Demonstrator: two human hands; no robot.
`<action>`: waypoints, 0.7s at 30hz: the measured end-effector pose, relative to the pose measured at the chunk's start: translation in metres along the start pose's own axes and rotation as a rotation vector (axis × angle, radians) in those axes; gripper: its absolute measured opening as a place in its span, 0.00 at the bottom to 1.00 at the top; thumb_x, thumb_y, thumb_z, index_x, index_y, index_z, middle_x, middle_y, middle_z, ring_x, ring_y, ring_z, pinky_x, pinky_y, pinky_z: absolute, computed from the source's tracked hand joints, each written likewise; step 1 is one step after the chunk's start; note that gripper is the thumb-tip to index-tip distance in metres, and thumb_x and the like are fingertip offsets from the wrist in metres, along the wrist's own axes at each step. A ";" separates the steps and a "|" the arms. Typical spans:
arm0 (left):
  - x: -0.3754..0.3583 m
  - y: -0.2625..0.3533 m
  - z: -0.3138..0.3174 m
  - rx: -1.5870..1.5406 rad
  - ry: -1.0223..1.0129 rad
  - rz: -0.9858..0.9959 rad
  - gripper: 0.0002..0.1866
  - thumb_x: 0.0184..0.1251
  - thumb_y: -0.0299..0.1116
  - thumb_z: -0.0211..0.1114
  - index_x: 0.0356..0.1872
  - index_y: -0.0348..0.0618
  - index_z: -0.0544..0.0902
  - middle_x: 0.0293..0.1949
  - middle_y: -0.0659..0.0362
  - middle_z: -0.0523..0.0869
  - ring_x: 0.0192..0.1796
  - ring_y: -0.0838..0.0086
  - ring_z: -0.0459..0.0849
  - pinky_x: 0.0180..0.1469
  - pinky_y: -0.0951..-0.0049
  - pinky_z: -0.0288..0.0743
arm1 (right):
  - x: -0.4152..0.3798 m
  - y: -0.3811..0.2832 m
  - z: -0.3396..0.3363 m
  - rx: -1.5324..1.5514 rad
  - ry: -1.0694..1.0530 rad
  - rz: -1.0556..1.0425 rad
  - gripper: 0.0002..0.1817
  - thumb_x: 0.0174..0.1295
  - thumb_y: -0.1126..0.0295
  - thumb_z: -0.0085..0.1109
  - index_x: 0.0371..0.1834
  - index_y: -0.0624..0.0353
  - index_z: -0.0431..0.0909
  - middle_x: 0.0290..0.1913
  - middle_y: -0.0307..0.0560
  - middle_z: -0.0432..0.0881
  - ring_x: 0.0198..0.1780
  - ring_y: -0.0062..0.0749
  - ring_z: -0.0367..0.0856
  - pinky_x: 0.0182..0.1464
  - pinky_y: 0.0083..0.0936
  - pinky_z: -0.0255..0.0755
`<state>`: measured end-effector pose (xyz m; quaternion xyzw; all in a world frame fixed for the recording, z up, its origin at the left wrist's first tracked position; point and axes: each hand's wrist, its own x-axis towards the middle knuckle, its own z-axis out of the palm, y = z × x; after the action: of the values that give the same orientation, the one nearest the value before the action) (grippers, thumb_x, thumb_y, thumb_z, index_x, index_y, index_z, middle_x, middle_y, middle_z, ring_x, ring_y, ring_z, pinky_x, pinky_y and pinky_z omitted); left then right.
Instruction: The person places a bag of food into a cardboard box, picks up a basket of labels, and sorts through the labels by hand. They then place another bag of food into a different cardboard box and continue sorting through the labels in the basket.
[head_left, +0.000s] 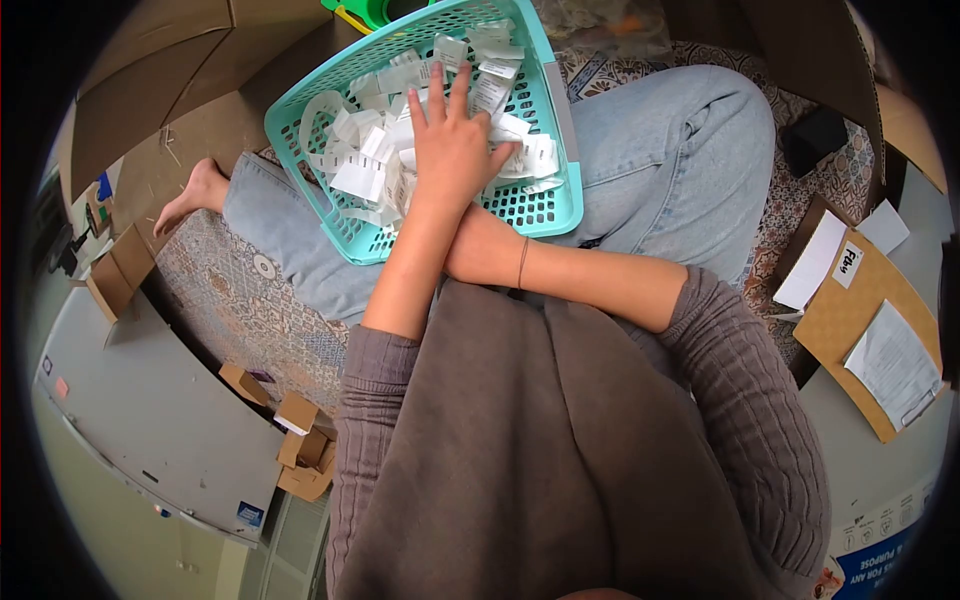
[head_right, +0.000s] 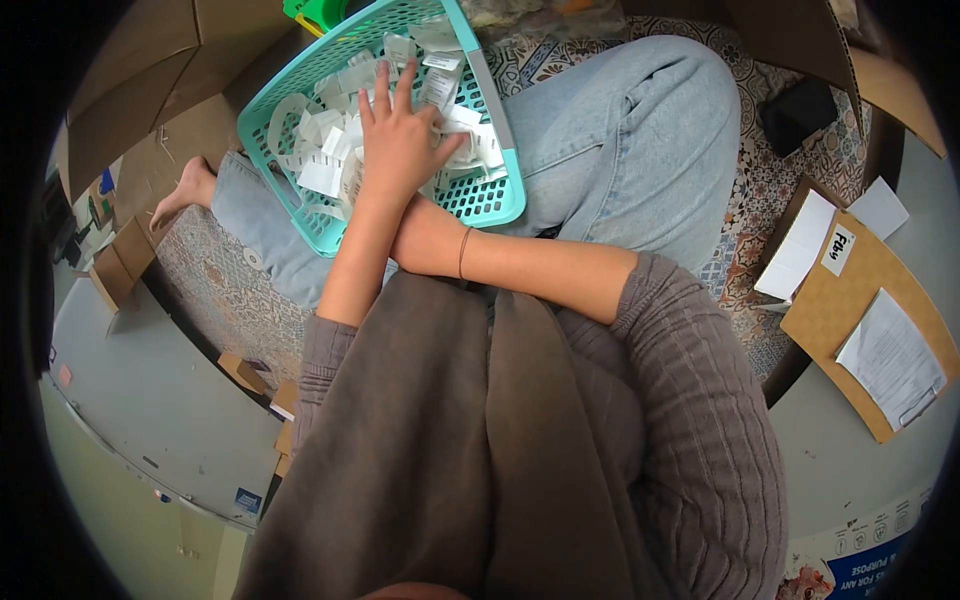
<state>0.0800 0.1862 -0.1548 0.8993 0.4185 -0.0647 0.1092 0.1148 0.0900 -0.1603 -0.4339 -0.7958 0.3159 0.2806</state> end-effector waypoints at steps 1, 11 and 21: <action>0.000 0.000 0.001 0.002 -0.036 0.024 0.14 0.36 0.44 0.69 0.23 0.47 0.83 0.62 0.52 0.60 0.66 0.51 0.49 0.61 0.41 0.42 | -0.001 0.000 0.002 0.002 0.000 -0.004 0.20 0.52 0.67 0.44 0.48 0.63 0.70 0.50 0.55 0.71 0.54 0.45 0.68 0.57 0.41 0.58; 0.001 -0.014 0.014 0.005 0.150 0.033 0.11 0.37 0.38 0.69 0.24 0.49 0.79 0.60 0.57 0.63 0.65 0.51 0.53 0.60 0.43 0.48 | 0.001 0.000 0.001 0.025 0.029 -0.020 0.17 0.50 0.69 0.46 0.42 0.63 0.74 0.45 0.53 0.75 0.50 0.45 0.71 0.57 0.43 0.58; -0.004 -0.016 -0.008 -0.128 0.648 -0.207 0.17 0.40 0.27 0.58 0.38 0.47 0.76 0.52 0.49 0.67 0.60 0.54 0.60 0.57 0.54 0.54 | 0.003 0.000 -0.004 -0.059 0.024 -0.092 0.15 0.48 0.69 0.47 0.39 0.60 0.77 0.42 0.48 0.77 0.51 0.40 0.71 0.58 0.45 0.56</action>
<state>0.0655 0.1951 -0.1484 0.8172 0.5237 0.2401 0.0196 0.1163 0.0939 -0.1577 -0.4086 -0.8205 0.2737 0.2915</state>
